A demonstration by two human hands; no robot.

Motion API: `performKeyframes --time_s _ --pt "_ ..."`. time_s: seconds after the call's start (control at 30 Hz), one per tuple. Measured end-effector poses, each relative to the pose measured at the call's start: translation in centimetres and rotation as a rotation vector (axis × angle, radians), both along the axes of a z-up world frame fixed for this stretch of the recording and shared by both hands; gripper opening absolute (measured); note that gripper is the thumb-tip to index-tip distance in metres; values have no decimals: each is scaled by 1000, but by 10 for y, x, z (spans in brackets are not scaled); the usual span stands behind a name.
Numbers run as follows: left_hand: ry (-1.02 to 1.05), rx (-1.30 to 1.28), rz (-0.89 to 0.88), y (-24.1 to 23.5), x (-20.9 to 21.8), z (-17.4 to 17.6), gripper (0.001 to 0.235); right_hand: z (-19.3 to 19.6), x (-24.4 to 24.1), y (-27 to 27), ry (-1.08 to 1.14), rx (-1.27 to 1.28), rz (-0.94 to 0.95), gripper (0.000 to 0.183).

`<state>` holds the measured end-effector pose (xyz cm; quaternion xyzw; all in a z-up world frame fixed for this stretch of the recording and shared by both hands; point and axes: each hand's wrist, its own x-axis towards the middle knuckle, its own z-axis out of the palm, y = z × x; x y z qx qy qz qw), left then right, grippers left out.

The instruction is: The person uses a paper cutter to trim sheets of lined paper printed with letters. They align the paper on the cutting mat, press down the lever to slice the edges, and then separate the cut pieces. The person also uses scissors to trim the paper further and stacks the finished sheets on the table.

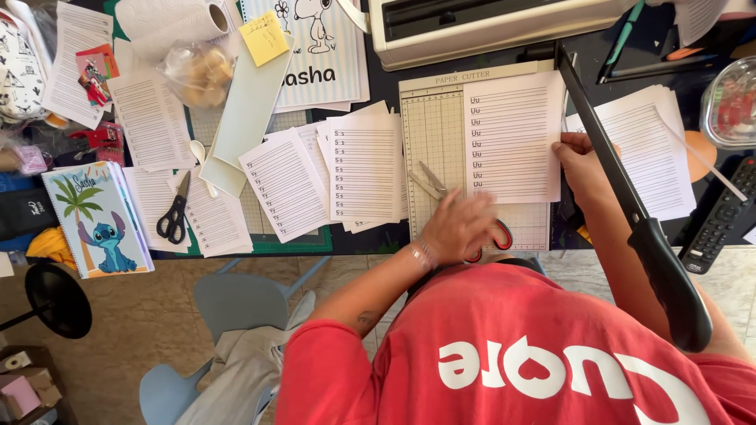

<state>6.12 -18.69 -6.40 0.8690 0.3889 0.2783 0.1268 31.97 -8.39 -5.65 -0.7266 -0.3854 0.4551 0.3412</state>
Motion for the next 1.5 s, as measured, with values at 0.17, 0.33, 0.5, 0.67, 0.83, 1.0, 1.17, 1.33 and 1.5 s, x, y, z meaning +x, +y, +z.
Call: performKeyframes --time_s 0.17,0.33,0.5,0.67,0.83,1.0,1.17,1.33,1.5 --pt "137 -272 131 62 14 35 84 -20 1 -3 -6 -20 1 29" --pt "413 -398 119 71 15 51 98 -23 2 -5 -51 -43 17 27" --pt "347 -347 26 66 10 25 92 -12 -3 -3 -48 -50 24 28" --pt "333 -216 -21 63 5 10 79 25 -9 10 72 -260 -29 22" --pt "254 -183 -33 61 4 7 69 26 -10 11 43 -292 -63 20" --pt "272 -198 -30 60 3 8 67 32 -12 11 19 -294 -45 23" --pt "280 -192 -33 61 4 10 65 30 -12 11 27 -293 -48 23" --pt "295 -203 -28 60 4 10 66 25 -11 10 52 -273 -57 22" --pt "281 -199 -42 61 3 9 66 19 -10 9 57 -247 -65 21"
